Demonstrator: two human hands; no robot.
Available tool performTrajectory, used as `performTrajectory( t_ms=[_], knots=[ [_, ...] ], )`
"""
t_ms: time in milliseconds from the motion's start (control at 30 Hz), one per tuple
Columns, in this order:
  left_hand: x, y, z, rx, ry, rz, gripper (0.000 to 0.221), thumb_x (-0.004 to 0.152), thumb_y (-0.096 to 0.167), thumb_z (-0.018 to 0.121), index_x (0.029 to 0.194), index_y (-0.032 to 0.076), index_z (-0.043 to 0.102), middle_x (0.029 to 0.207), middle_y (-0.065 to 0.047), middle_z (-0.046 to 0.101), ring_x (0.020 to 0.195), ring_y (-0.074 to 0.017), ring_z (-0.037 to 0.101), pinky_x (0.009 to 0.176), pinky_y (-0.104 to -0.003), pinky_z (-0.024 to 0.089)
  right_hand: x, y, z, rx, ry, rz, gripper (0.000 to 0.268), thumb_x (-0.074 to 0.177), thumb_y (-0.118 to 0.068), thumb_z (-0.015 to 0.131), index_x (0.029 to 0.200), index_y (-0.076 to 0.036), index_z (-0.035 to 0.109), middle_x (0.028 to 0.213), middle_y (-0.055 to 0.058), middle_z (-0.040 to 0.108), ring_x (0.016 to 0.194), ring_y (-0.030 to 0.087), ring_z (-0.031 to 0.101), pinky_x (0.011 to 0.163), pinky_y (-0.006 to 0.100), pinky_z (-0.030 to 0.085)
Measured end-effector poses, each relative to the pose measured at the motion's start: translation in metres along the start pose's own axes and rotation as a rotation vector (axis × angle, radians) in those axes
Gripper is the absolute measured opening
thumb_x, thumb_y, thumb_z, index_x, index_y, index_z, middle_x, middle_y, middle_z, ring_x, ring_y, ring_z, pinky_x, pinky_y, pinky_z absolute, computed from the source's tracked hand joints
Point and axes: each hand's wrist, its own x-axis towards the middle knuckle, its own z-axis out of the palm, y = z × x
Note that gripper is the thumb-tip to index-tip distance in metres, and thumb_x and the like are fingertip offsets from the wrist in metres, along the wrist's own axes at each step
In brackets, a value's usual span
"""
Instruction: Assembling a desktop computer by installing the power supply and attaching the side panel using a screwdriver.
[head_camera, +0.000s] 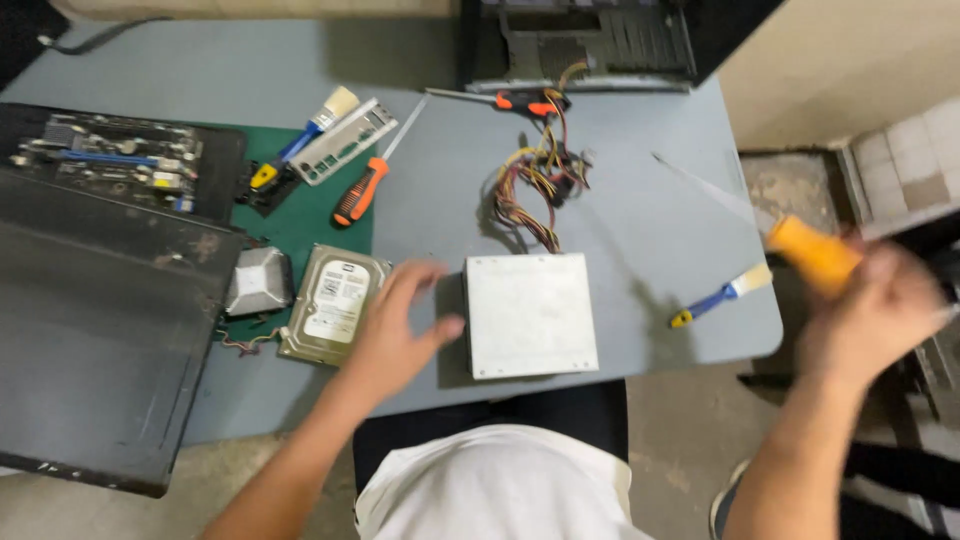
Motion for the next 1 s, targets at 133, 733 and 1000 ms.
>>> performTrajectory(
  t_ms=[133,733,1000],
  knots=[
    [-0.047,-0.039,0.024,0.065,-0.002,-0.064,0.102,0.066,0.041,0.094,0.148,0.008,0.043,0.149,-0.016,0.047,0.134,-0.0322,0.047,0.113,-0.046,0.038,-0.101,0.041,0.028,0.500,0.351,0.694,0.049,0.093,-0.041,0.079,0.116,0.001,0.068,0.108,0.009,0.072,0.100,0.018,0.074,0.087,0.032,0.069],
    [-0.049,-0.072,0.089,0.432,-0.076,0.109,0.108,0.090,0.060,0.058,0.160,-0.007,0.010,0.168,-0.026,0.019,0.155,-0.0363,0.025,0.126,-0.044,0.022,-0.149,-0.018,0.109,-0.312,-0.449,0.110,0.036,0.104,-0.010,0.060,0.137,0.002,0.068,0.154,0.029,0.055,0.148,0.041,0.047,0.116,0.048,0.039],
    [-0.047,-0.073,0.086,0.393,-0.091,0.135,0.107,0.088,0.053,0.066,0.159,-0.008,0.014,0.168,-0.027,0.020,0.155,-0.0378,0.026,0.126,-0.044,0.024,-0.157,-0.095,0.118,0.101,-0.656,0.459,0.075,0.097,-0.044,0.048,0.154,0.003,0.040,0.158,0.021,0.045,0.147,0.031,0.041,0.120,0.047,0.032]
  ],
)
